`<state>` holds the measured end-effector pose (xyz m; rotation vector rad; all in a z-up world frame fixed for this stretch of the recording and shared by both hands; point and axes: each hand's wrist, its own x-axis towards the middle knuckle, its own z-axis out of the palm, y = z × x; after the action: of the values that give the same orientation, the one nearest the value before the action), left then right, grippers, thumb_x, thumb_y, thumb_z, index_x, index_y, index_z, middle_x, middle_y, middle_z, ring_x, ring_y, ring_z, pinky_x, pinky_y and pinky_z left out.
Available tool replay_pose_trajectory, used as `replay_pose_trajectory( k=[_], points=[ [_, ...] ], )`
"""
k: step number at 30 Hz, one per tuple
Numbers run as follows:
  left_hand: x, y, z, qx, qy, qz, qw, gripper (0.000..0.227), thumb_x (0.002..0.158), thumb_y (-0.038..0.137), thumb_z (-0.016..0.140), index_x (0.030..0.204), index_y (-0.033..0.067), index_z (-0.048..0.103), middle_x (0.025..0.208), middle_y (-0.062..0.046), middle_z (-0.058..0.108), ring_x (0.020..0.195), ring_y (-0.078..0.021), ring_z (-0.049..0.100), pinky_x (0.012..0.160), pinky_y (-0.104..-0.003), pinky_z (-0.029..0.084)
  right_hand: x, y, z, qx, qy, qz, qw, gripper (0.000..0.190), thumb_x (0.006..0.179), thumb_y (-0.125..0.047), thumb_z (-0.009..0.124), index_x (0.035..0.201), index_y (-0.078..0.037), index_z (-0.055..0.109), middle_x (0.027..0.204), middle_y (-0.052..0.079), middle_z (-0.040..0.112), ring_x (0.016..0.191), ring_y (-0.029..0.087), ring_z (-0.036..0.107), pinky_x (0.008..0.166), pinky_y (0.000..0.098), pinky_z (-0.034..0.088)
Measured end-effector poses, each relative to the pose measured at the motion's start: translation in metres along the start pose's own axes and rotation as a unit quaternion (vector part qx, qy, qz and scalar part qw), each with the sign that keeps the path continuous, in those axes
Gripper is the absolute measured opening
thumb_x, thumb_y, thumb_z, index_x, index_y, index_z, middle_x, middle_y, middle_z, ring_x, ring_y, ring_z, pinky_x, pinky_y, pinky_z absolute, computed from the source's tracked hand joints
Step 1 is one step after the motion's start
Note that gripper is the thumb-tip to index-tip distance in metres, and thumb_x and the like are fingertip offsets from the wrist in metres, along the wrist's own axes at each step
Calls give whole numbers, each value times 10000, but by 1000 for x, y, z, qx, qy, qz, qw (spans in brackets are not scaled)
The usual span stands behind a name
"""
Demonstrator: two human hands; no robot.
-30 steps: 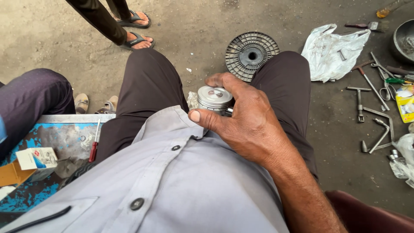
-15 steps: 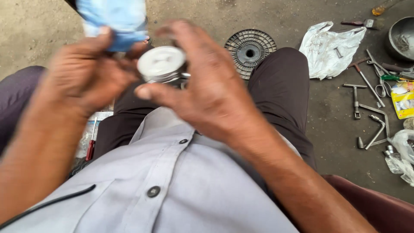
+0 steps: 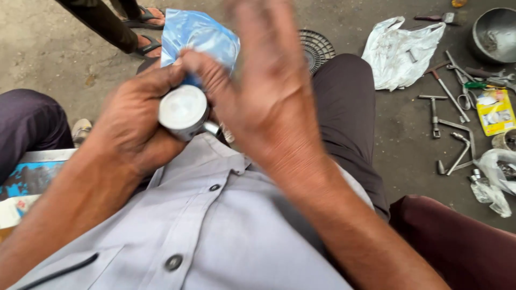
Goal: Assembling a motorcycle piston by installing piston rings.
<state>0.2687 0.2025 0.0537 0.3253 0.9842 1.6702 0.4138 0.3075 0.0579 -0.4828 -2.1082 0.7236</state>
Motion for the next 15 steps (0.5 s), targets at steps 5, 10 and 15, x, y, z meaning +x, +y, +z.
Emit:
replay_pose_trajectory(
  k=[5,10,15],
  points=[
    [-11,7,16,134,-15,24,990,238,1053,191,558,1241,57,615,978,-80,700,805,-186,704,733,-362,619,8,16,-17,123,-52,148,980,433,959,-364,764,1150,9,658,1041,140,680,911,198,638,715,329,560],
    [-14,2,-3,193,7,24,981,253,1016,143,605,1241,39,652,1021,-80,735,813,-165,709,752,-330,606,-1,20,-14,347,-84,283,890,266,938,-252,734,1020,1,720,798,44,667,678,131,579,568,295,508],
    [-16,39,-138,496,200,22,845,383,973,246,672,1231,-33,622,949,-245,712,753,-308,744,647,-442,627,-2,29,-27,368,-16,324,871,201,957,-231,726,1021,-43,693,806,-13,686,670,76,596,553,247,514]
  ],
)
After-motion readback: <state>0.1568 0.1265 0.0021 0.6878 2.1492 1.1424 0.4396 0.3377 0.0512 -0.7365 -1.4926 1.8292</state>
